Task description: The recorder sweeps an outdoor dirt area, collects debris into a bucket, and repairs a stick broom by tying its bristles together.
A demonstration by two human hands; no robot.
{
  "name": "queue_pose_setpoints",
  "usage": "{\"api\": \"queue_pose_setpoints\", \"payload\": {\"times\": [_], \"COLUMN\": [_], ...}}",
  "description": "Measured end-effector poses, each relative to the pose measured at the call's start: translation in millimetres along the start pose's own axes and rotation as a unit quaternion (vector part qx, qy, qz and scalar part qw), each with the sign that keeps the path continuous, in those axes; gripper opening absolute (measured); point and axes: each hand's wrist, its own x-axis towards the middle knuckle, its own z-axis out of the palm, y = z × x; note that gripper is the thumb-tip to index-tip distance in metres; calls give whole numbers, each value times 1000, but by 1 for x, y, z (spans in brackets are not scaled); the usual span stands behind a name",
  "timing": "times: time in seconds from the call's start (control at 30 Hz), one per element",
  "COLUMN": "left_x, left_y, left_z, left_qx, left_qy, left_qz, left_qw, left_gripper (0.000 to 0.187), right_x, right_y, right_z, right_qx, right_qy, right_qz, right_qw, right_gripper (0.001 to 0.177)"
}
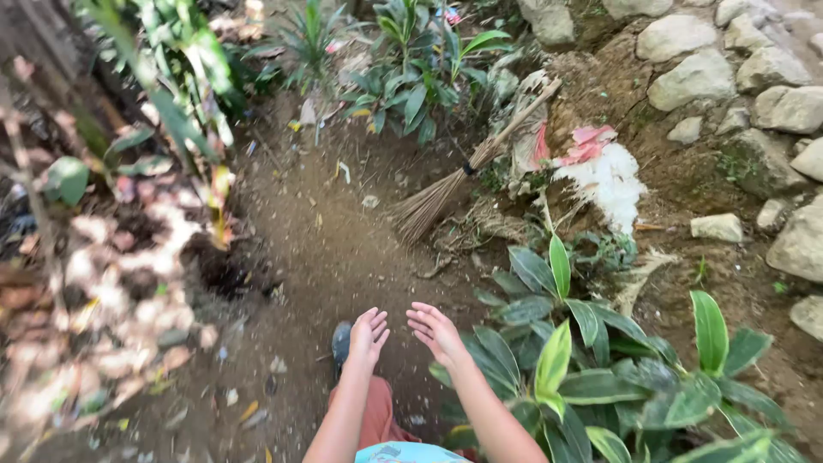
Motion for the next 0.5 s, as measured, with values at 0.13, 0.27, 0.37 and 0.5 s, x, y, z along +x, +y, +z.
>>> {"api": "queue_pose_setpoints", "payload": {"times": [0.13,0.27,0.37,0.5], "left_x": [69,122,158,202], "left_y": [68,106,121,113], "left_z": [49,96,132,176], "left_qx": [37,85,117,161], "left_qy": [-46,-37,-64,-86], "left_qz": [18,-11,-14,-59], "left_qw": [998,996,991,981], "left_gripper": [49,47,46,42], "right_x": [89,137,162,191], "right_y": [-55,-96,-115,-120], "right_z": [38,50,33,-14], "right_qx": [23,13,39,97], "right_qy": [-5,20,65,146], "right_qz": [-57,-65,-81,-74], "right_qw": [998,998,994,982], "right_gripper": [35,36,36,36]}}
